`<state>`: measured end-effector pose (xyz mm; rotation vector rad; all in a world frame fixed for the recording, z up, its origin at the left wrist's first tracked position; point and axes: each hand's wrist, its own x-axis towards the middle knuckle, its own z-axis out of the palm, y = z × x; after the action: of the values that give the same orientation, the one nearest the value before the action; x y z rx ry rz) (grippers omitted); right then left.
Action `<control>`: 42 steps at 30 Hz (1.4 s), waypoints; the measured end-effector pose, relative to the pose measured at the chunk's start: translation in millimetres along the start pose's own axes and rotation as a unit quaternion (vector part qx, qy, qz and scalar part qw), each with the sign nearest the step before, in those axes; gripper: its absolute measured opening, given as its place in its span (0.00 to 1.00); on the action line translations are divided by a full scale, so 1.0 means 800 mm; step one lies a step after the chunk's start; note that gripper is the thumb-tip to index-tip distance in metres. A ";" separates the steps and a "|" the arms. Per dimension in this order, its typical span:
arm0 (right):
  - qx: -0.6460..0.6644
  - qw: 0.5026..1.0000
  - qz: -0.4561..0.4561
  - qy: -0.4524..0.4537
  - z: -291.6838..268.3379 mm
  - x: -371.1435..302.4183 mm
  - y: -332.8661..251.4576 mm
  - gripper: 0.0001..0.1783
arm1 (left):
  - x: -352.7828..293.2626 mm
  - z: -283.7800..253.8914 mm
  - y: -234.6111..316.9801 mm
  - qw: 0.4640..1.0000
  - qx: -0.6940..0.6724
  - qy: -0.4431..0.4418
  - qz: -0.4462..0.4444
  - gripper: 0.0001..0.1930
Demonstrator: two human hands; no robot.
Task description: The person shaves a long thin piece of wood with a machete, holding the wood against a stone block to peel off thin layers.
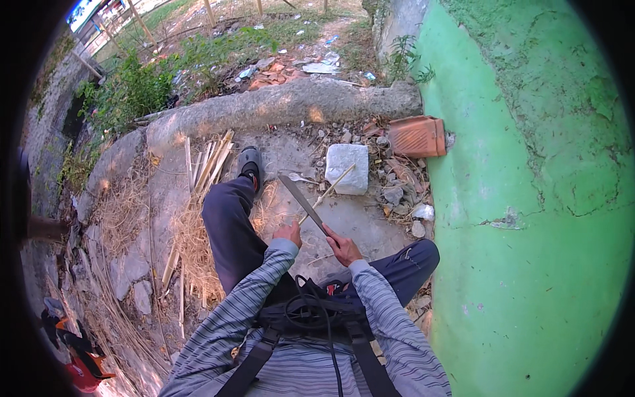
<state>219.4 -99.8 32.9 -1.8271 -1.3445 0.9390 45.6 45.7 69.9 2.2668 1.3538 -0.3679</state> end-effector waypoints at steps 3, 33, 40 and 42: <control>-0.015 0.995 0.094 0.035 -0.004 0.021 0.012 0.27 | -0.001 0.003 0.003 1.000 -0.009 -0.005 0.003 0.12; 0.003 0.988 0.097 0.118 0.000 0.039 0.030 0.27 | 0.002 0.006 0.002 1.000 0.004 0.013 0.007 0.10; 0.105 0.962 0.235 0.093 0.007 0.019 0.015 0.32 | -0.003 0.015 -0.003 0.999 0.017 0.026 0.019 0.06; 0.004 0.976 0.173 0.131 0.012 0.011 0.034 0.29 | -0.003 0.017 0.004 0.999 0.004 0.038 0.028 0.06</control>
<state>226.1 -96.9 3.9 -2.1354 -0.8762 0.8342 47.7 35.4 59.9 2.3424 1.3246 -0.2709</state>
